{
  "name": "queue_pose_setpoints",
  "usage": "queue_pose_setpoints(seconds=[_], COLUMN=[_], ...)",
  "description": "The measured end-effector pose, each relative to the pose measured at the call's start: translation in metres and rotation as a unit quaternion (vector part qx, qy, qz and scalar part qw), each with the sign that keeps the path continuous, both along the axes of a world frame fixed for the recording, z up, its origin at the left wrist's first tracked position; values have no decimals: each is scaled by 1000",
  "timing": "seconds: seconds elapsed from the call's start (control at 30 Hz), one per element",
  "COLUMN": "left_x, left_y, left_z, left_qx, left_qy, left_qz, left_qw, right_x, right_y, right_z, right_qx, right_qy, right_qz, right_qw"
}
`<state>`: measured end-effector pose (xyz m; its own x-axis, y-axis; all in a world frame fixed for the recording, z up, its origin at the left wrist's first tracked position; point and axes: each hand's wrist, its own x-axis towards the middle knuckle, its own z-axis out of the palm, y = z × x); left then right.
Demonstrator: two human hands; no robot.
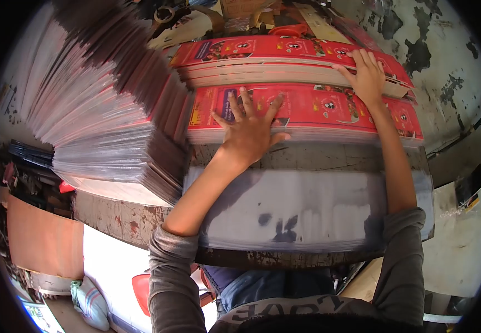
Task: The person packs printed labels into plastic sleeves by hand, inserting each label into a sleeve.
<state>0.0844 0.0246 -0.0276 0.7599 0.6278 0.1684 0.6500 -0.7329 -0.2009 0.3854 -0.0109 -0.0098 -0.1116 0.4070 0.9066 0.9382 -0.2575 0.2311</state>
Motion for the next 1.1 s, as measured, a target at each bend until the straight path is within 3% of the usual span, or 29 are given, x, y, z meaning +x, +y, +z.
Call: queue_pose_setpoints(seconds=[0.07,0.6,0.77,1.1], left_x=[0,-1,-2,-3], left_y=[0,1,10,0], left_z=[-1,-2,-14,-5], left_qx=[-49,2,10,35], left_qy=[-30,-3,-80,-32], left_qz=[6,-1,-61,-28], left_qw=[998,1000,995,998], right_x=[0,0,-2,-2], right_y=[0,1,-3,-2], right_z=[0,-2,-3,-5], right_qx=[7,8,-48,-22], right_qy=[1,-12,40,16], right_qz=[2,-9,-30,-21], right_qw=[1000,1000,998,999])
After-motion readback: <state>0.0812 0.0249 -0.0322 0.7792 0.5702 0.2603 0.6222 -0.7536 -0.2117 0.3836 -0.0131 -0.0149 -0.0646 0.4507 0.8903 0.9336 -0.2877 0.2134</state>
